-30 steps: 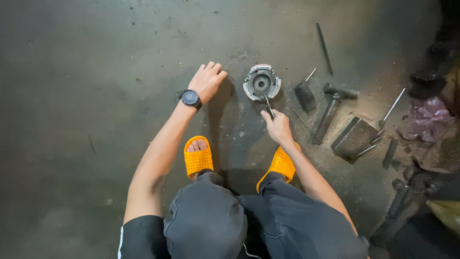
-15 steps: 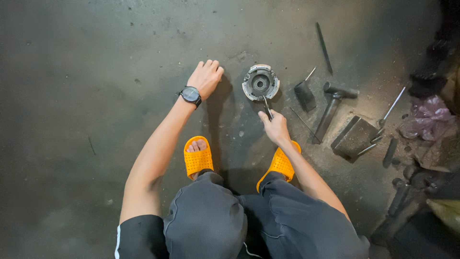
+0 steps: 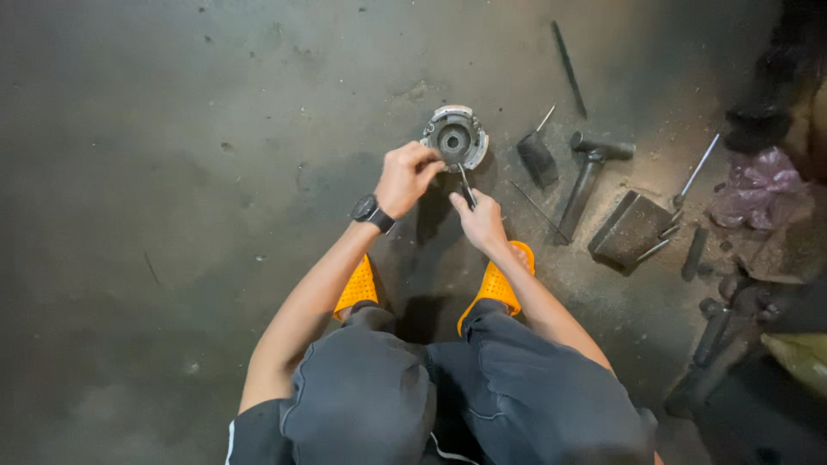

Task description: The person disassembles a circular mechanical component on the floor, removes a small ring, and uses a screwdriver to pry and adjust internal parts. They then place the ring back into the component and continue manipulating it with their hands.

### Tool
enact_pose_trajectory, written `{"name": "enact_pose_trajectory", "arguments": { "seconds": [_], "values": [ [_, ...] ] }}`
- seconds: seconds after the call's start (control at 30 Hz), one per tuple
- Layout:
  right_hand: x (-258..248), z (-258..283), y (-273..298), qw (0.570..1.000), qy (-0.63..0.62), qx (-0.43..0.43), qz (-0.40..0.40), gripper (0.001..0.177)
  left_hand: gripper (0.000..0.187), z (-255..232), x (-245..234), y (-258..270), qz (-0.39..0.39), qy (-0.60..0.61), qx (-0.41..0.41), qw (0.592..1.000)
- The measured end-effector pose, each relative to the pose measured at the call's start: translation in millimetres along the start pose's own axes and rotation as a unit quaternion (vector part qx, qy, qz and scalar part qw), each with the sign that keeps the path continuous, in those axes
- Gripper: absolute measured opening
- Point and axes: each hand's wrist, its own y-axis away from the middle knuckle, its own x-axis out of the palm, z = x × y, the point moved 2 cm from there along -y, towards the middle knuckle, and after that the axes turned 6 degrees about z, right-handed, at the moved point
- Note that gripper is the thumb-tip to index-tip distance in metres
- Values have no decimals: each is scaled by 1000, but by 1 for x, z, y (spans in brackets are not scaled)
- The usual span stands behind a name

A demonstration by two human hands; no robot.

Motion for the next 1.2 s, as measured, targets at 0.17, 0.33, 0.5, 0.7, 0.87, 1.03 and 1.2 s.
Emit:
{"name": "enact_pose_trajectory", "arguments": {
  "seconds": [0.17,0.33,0.5,0.7,0.87,1.03,1.2],
  "values": [
    [-3,4,4,1000,14,26,-2,47,13,-3,8,-11,48,-74,-7,996],
    [2,-6,0,1000,1,8,-6,41,16,7,17,-25,108,-198,-19,974],
    [0,-2,0,1000,1,5,-9,38,12,11,27,-29,158,-212,-22,964],
    [-8,16,8,1000,-19,-16,-6,31,10,15,37,-28,136,-236,-23,962],
    [-8,17,8,999,-25,-28,-5,34,10,14,35,-25,115,-233,-9,966],
    [-5,10,4,1000,-11,-25,-2,33,13,17,38,-19,94,-243,21,965],
    [-2,3,-3,999,-20,-32,-4,31,12,2,32,-14,51,-245,83,965]
  ]
}}
